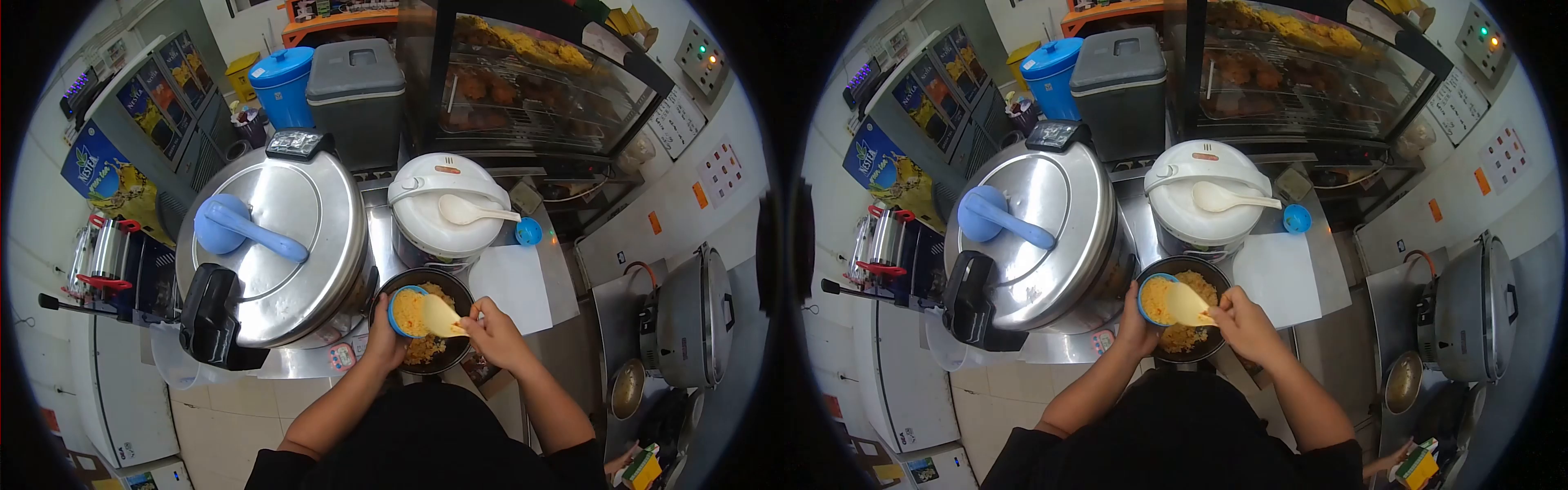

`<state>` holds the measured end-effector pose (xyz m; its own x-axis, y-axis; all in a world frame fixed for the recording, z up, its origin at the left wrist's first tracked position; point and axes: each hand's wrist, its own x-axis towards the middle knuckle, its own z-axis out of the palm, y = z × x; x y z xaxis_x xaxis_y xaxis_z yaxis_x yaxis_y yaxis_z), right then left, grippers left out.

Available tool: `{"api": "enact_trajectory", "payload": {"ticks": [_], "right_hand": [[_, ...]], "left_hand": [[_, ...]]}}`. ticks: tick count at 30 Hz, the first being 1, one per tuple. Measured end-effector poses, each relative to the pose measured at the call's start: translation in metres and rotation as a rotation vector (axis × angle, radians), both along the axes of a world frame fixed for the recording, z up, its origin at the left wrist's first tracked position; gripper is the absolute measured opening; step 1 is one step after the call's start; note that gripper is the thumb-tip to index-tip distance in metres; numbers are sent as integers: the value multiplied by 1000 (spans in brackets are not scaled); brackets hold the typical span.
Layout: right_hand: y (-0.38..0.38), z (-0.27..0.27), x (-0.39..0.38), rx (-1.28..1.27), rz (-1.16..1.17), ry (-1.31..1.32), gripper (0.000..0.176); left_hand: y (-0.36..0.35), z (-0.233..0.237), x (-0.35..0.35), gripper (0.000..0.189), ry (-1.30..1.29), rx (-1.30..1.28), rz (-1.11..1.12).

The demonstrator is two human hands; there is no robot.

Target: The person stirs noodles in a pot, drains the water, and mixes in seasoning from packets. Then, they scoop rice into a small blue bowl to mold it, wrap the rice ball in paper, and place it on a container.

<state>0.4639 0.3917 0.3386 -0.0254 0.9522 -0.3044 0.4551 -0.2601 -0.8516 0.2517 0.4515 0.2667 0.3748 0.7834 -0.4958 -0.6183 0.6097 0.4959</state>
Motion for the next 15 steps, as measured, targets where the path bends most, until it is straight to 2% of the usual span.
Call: {"api": "enact_trajectory", "payload": {"ticks": [2,6,8,10,12,15], "right_hand": [[4,11,-12,204,141,-465,32],[16,29,-8,260,112,-489,37],[14,37,7,352,46,-390,36],[6,43,12,341,40,-513,37],[-6,41,8,371,55,-587,36],[-26,43,-7,164,71,-638,36]], "left_hand": [[-3,5,2,60,34,-5,-88],[-2,8,2,59,22,-17,-136],[0,-4,0,61,-27,-36,-54],[0,-10,-1,64,-129,-23,55],[-1,-15,3,63,-101,105,134],[-4,-19,16,61,15,306,259]]}}
